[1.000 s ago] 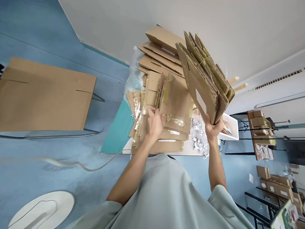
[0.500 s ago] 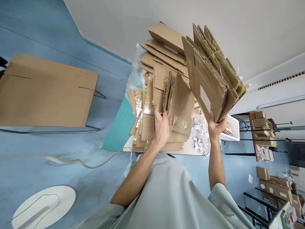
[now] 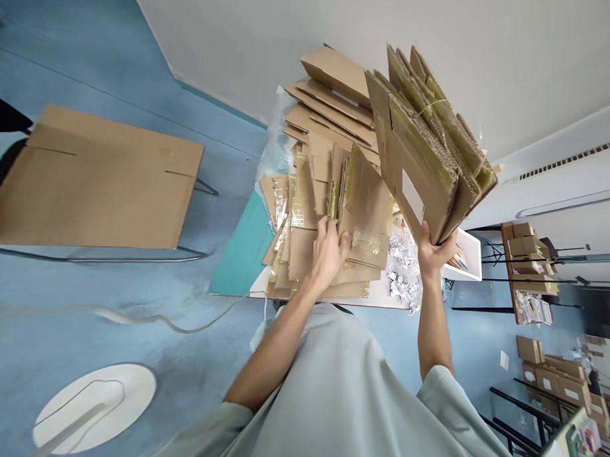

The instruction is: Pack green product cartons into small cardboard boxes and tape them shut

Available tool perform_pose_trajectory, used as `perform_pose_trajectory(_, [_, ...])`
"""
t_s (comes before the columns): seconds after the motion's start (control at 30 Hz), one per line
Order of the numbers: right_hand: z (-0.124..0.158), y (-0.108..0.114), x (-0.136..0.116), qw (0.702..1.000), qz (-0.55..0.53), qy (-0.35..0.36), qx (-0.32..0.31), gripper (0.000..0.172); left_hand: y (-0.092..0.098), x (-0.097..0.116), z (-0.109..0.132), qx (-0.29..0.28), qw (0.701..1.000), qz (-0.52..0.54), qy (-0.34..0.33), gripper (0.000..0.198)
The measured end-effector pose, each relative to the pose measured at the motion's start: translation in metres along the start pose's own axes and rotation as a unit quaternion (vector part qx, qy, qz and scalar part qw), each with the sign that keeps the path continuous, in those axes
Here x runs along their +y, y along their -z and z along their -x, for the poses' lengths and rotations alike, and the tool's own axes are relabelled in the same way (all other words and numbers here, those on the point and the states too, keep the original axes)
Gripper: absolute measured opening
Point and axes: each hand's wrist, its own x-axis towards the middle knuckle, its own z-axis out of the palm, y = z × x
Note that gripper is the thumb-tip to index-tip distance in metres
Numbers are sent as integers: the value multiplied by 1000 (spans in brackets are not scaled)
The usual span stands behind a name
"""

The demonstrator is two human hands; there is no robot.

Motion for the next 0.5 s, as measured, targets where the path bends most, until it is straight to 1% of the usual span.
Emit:
perform_pose_trajectory(0.07, [-2, 2, 1, 1000, 8, 1, 10, 65, -6, 22, 10, 0, 1000, -1, -30, 38])
perform_pose_trajectory(0.17, [-3, 6, 7, 999, 32, 9, 18, 69, -13, 50, 26, 5, 998, 28, -64, 39])
perform_pose_trajectory(0.23, [-4, 9, 12, 998, 51, 24, 34, 70, -15, 64, 36, 8, 995, 55, -85, 39])
perform_pose_trajectory(0.3, [-6, 11, 17, 996, 61, 39, 54, 72, -13, 71, 40, 12, 993, 75, -94, 38])
perform_pose_trajectory(0.37, [-8, 13, 20, 994, 59, 49, 72, 73, -8, 65, 37, 22, 992, 91, -89, 37])
perform_pose_trajectory(0.4, [-9, 15, 20, 994, 55, 51, 79, 74, -4, 56, 33, 28, 991, 100, -83, 36])
perform_pose_trajectory(0.43, [-9, 16, 20, 994, 51, 51, 83, 74, 0, 43, 27, 35, 991, 108, -76, 35])
perform_pose_trajectory(0.5, [-8, 16, 19, 994, 46, 49, 82, 72, 10, 7, 14, 42, 991, 116, -55, 34])
